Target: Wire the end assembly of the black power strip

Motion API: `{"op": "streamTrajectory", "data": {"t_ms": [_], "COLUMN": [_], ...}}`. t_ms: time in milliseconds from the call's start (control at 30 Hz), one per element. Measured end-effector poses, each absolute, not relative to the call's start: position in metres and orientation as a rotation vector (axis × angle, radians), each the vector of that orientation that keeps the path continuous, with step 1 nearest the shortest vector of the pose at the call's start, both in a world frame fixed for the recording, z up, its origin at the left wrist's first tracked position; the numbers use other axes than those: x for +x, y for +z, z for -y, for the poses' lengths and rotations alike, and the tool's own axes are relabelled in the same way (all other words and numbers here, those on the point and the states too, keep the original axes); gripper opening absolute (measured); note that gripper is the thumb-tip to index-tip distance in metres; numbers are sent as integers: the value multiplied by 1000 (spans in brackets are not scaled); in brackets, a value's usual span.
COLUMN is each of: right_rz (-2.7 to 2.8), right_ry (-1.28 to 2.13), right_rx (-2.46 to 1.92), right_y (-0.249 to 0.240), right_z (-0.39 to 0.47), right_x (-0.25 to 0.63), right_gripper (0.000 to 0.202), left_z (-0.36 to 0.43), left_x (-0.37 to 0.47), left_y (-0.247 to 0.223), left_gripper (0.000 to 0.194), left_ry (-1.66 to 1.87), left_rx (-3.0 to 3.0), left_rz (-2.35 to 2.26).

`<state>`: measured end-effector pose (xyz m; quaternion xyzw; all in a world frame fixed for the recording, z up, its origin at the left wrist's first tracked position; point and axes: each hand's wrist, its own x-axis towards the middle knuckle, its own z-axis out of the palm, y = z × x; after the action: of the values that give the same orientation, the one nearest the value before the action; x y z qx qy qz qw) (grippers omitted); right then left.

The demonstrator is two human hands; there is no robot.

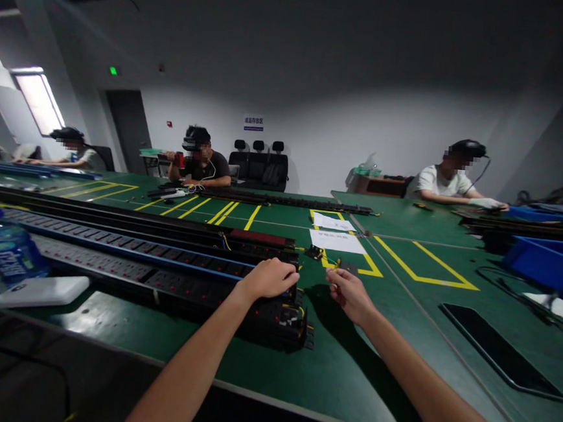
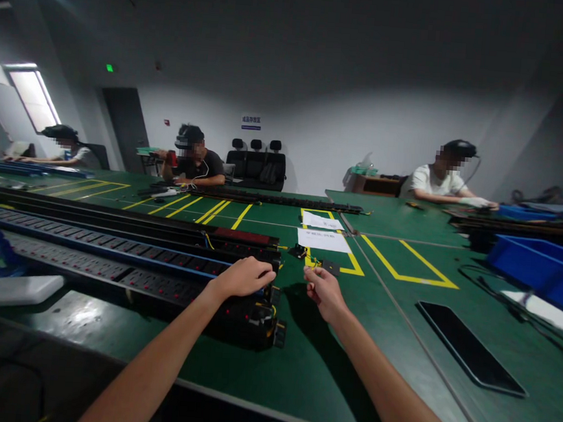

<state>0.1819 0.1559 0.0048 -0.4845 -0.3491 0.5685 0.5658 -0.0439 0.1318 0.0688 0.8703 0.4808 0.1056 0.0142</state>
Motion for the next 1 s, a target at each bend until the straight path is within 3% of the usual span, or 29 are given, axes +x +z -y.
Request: {"op": "streamTrajectory", "data": {"t_ms": [1000], "right_rz": [797], "right_ry": [1364], "right_rx": [-1133], "right_y": [4], "right_z": [-161], "right_x": [182], "right_gripper": [27], "left_z": [-134], "left_x": [-44], "left_y": [69], "left_gripper": [42], "left_ry": [340], "left_rx": [2757], "left_rz": [-1472]}}
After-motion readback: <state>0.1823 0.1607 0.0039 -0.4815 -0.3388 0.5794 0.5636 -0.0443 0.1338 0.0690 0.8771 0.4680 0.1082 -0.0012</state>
